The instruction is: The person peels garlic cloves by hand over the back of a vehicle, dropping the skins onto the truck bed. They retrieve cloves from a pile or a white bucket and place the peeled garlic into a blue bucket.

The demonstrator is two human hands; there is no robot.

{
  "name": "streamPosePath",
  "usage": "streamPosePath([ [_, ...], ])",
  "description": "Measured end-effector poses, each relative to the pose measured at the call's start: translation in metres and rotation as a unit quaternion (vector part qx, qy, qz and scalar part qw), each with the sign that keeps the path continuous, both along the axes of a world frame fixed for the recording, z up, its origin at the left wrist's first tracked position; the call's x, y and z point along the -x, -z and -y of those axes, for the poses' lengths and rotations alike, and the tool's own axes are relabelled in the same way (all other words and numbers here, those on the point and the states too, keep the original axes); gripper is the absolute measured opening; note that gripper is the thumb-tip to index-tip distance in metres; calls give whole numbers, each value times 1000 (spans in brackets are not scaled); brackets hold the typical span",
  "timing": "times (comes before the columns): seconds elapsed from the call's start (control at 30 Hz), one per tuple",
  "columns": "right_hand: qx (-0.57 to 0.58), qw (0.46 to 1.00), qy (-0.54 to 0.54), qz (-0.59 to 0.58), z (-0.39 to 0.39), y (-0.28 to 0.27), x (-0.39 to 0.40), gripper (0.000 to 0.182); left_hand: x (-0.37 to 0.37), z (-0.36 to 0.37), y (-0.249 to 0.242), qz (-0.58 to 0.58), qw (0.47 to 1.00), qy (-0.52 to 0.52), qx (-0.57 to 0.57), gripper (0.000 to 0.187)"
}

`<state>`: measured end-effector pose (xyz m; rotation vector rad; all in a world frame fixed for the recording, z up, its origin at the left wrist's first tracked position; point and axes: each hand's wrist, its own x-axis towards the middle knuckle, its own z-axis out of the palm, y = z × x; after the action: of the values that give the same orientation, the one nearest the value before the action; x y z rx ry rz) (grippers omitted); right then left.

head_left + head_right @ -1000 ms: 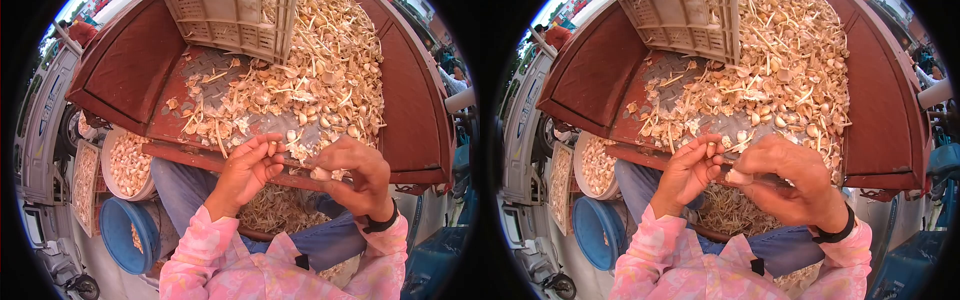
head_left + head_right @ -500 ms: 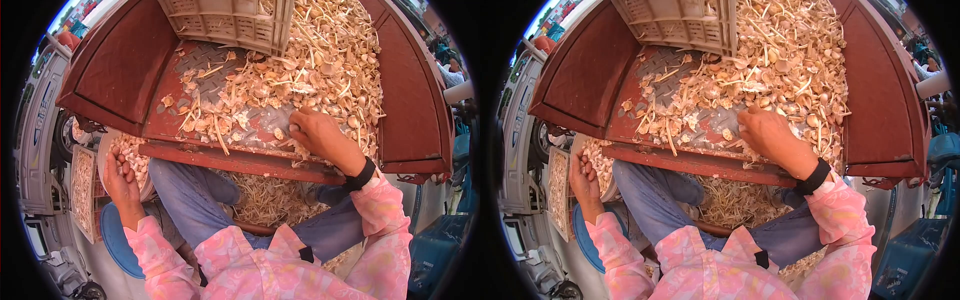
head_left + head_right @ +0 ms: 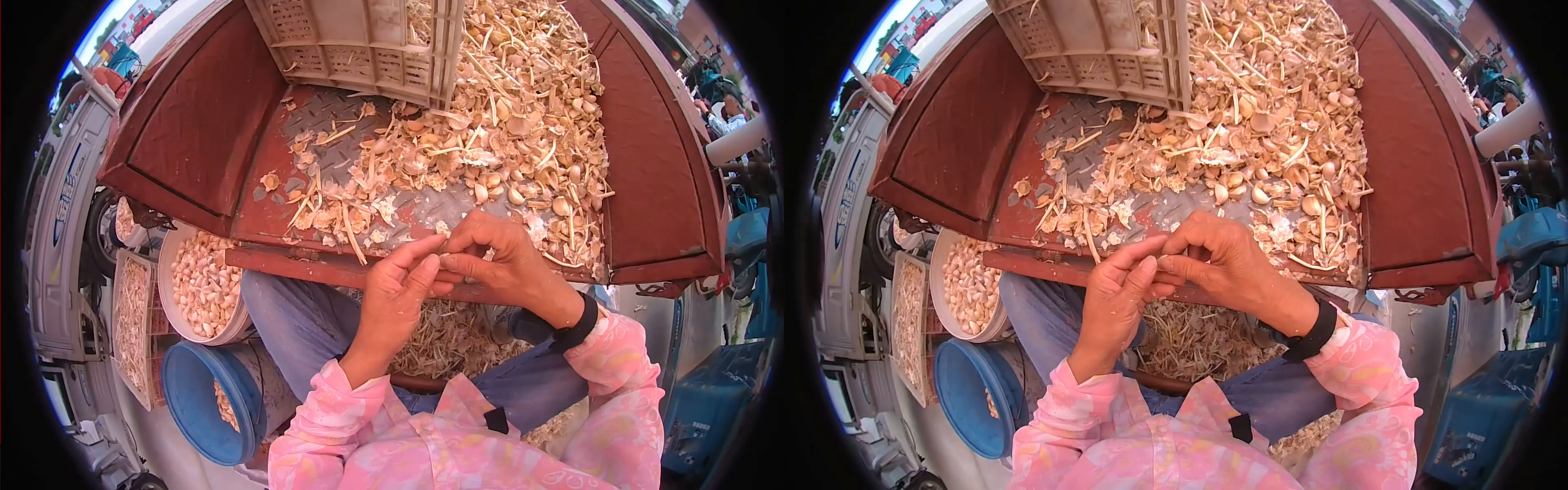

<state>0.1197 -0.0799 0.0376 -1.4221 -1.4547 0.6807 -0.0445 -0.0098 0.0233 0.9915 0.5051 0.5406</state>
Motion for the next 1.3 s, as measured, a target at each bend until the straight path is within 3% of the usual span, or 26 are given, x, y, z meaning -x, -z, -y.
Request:
streamPosePath([
  [0.13,43,999,-4,-28,2,-5,-22,10,-15,4,13,54,991,7,119,27],
  [0.23,45,982,131,128,-17,-4,-42,12,-20,7,8,115,976,5,186,25],
  [0.33,-19,926,119,358,-27,32,-89,19,-12,21,-23,199,966,82,142,24],
  [0.43,29,941,61,332,-23,19,-83,22,6,33,-65,299,925,232,27,16],
  [0.5,38,958,57,278,-19,20,-80,18,8,36,-75,379,863,331,45,13],
  [0.57,84,973,76,200,-10,15,-77,17,-6,66,-67,519,791,316,69,20],
  [0.63,40,965,115,231,-4,14,-81,12,-6,80,-68,578,754,293,106,22],
  [0.73,33,958,140,247,-8,11,-77,7,0,83,-81,551,770,279,161,20],
  [0.97,117,891,118,423,-37,17,-61,14,-6,78,-83,536,772,301,164,15],
  [1.1,139,886,92,433,-36,16,-66,16,-5,76,-83,528,783,292,152,15],
  [1.2,81,895,103,426,-33,23,-70,18,-7,79,-82,537,784,276,147,16],
  [1.3,156,967,159,125,-32,16,-71,21,-5,80,-77,520,805,258,124,17],
])
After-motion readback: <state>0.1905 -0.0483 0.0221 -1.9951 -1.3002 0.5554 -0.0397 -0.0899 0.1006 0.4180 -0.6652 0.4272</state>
